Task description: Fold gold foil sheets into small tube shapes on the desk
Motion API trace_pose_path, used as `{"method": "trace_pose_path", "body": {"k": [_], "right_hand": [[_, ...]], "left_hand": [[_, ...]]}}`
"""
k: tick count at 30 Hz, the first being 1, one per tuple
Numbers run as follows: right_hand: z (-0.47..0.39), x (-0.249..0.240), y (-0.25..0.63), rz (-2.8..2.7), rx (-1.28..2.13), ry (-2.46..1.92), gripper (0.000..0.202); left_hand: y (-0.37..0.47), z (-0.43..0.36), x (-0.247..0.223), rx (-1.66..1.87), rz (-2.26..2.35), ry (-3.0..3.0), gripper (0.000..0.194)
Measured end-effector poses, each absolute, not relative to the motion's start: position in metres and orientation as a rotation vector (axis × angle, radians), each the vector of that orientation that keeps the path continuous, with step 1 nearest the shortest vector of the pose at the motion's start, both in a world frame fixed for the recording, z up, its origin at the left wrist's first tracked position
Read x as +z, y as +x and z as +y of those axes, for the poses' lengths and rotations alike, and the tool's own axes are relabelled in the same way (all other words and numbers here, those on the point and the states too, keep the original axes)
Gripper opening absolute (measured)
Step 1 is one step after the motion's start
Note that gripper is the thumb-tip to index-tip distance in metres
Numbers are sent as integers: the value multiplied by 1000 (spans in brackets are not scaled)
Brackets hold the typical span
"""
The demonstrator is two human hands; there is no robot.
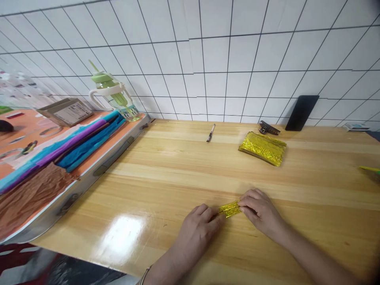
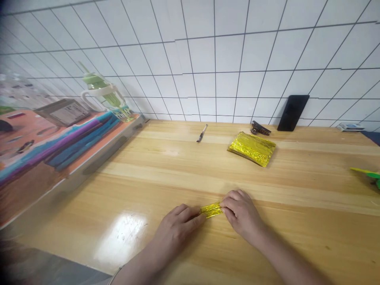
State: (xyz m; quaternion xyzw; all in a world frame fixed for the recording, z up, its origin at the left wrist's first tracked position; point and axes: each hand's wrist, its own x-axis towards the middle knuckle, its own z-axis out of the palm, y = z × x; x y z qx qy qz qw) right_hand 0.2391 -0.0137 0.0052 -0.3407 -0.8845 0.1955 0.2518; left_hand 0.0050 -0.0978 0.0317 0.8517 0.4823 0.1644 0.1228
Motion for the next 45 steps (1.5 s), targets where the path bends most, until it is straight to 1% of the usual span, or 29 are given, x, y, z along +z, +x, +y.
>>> {"method": "trace_pose_path", "body": {"k": [7, 12, 13, 16, 18, 22, 26, 32, 34, 36, 39, 40, 42, 45], "right_hand": [[-16, 4, 238, -2383, 522, -941, 12], [-15, 1, 240, -2386, 526, -928, 13], [-15, 0, 240, -2384, 521, -928, 13], [-15, 0, 240, -2385, 505, -924, 13], [-16, 0, 240, -2389, 486, -921, 13], [-18, -1, 240, -2397, 445, -915, 14], [-20, 1, 242, -2446, 384, -940, 17], [-41, 11, 239, -2638, 1, -937, 34], [-55, 12, 231, -2715, -40, -893, 38], [-69, 12, 223, -2809, 17, -838, 45], [-80, 11, 215, -2925, 203, -804, 67], [-80, 12, 216, -2950, 270, -809, 71], [-77, 14, 220, -2992, 391, -809, 73], [-68, 18, 231, -3037, 506, -788, 68]], "left_hand": [[7, -98, 27, 413, 1453, 2541, 24], [8, -106, 29, 341, 1412, 2561, 29], [7, -110, 31, 335, 1417, 2556, 34], [5, -121, 34, 319, 1409, 2558, 65], [3, -127, 34, 281, 1386, 2571, 73], [2, -130, 31, 211, 1344, 2561, 77], [0, -130, 27, 200, 1304, 2556, 77], [-2, -129, 24, 203, 1318, 2558, 78], [-2, -130, 25, 218, 1316, 2561, 78], [-1, -130, 25, 239, 1320, 2563, 79], [-1, -130, 24, 268, 1330, 2567, 81], [-1, -130, 24, 275, 1323, 2574, 81], [-3, -130, 24, 289, 1294, 2595, 79], [-7, -128, 24, 298, 1246, 2619, 75]]}}
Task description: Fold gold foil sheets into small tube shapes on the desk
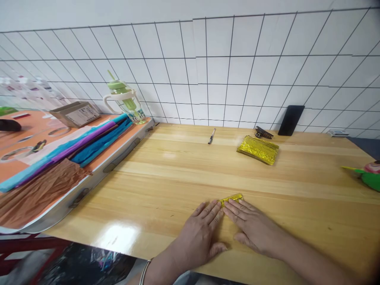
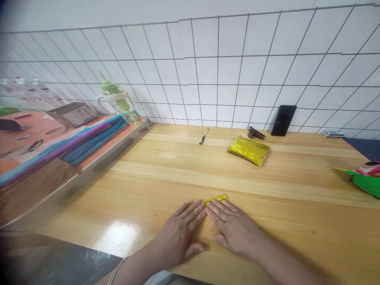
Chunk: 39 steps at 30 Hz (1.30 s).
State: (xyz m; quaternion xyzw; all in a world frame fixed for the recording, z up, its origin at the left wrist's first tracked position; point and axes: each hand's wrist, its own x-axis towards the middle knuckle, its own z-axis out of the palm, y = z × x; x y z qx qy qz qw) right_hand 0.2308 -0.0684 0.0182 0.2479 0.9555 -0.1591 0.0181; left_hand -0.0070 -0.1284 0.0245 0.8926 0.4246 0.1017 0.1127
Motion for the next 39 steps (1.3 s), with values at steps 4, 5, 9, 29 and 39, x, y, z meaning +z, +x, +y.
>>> {"method": "trace_pose_path", "body": {"k": [4, 5, 9, 29, 39], "right_hand": [[-61, 19, 244, 2965, -531, 764, 65], [-60, 19, 246, 2972, -529, 768, 64], [-60, 20, 255, 2975, -466, 817, 60], [-74, 15, 206, 2978, -385, 949, 74], [-67, 9, 233, 3011, -369, 1077, 63]], "left_hand": [[-11, -127, 25, 288, 1218, 2616, 73], [-12, -126, 25, 287, 1213, 2614, 73], [-15, -125, 27, 297, 1180, 2609, 70], [-20, -124, 26, 271, 1141, 2586, 72], [-33, -118, 28, 291, 1084, 2589, 66]]}}
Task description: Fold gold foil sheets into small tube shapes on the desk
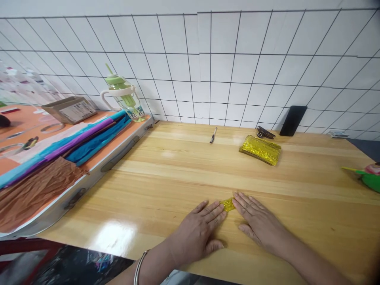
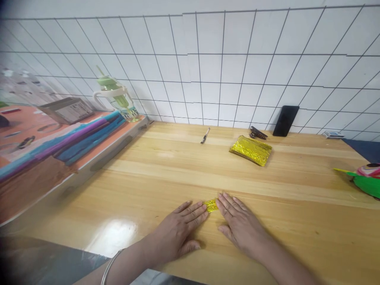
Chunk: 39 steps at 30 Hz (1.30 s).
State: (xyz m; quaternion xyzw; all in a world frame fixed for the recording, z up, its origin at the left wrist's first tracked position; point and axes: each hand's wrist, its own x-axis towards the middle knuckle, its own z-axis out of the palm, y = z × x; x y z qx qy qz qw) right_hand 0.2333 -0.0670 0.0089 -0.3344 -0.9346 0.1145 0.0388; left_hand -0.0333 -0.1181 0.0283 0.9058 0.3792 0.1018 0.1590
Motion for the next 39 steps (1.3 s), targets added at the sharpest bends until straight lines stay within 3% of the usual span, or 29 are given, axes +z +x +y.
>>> {"method": "trace_pose_path", "body": {"k": [11, 15, 21, 26, 31, 39], "right_hand": [[-58, 10, 230, -2832, 383, -1063, 46], [-62, 7, 229, -2803, 346, -1058, 45], [-64, 7, 231, -2792, 329, -1031, 46], [-65, 7, 232, -2742, 351, -1027, 46], [-62, 2, 237, -2654, 418, -1036, 46], [-62, -4, 244, -2235, 543, -1151, 56]], "left_hand": [[-10, -92, 31, 397, 1286, 2431, 16], [1, -80, 34, 332, 1434, 2370, 11], [6, -61, 44, 137, 1563, 2283, 29], [8, -44, 46, 1, 1481, 2239, 24], [12, -48, 48, 58, 1437, 2224, 8], [7, -47, 43, 234, 1299, 1955, 9]]}}
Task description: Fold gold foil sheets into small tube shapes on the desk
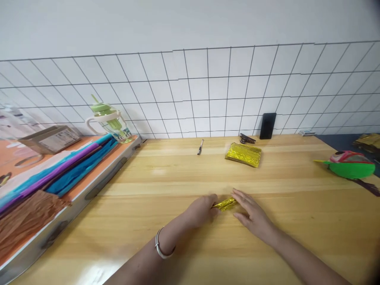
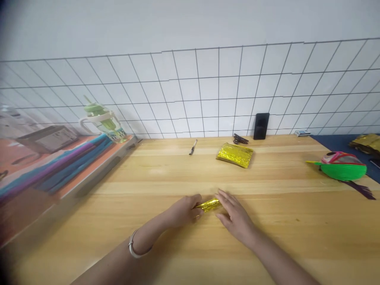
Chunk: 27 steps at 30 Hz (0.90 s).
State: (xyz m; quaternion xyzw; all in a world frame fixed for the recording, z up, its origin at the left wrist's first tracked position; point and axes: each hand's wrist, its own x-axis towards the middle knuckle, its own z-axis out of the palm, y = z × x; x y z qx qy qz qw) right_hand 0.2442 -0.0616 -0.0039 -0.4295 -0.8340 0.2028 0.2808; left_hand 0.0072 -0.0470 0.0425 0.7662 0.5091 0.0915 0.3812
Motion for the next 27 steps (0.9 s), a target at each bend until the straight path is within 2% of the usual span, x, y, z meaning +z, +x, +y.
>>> {"method": "trace_pose_path", "body": {"k": [3, 6, 8, 10, 13, 22, 27], "right_hand": [[-60, -4, 241, -1920, 752, -1259, 65], [-57, 0, 234, -1602, 1121, -1210, 73], [-52, 6, 228, -1442, 1339, -1131, 65], [-47, 12, 223, -1350, 1444, -1109, 47], [-36, 19, 217, -1290, 1418, -1134, 35], [-2, 12, 207, -1209, 1317, -1168, 34], [-2, 11, 207, -1214, 1331, -1169, 36]], "left_hand": [[11, -47, 37, 309, 1166, 1804, 8], [19, -45, 28, 415, 1067, 1685, 11], [25, -42, 23, 485, 1005, 1620, 18], [32, -37, 18, 547, 952, 1570, 24], [42, -28, 14, 627, 908, 1510, 31], [60, -10, 8, 755, 937, 1368, 42], [59, -15, 10, 776, 960, 1399, 36]]}}
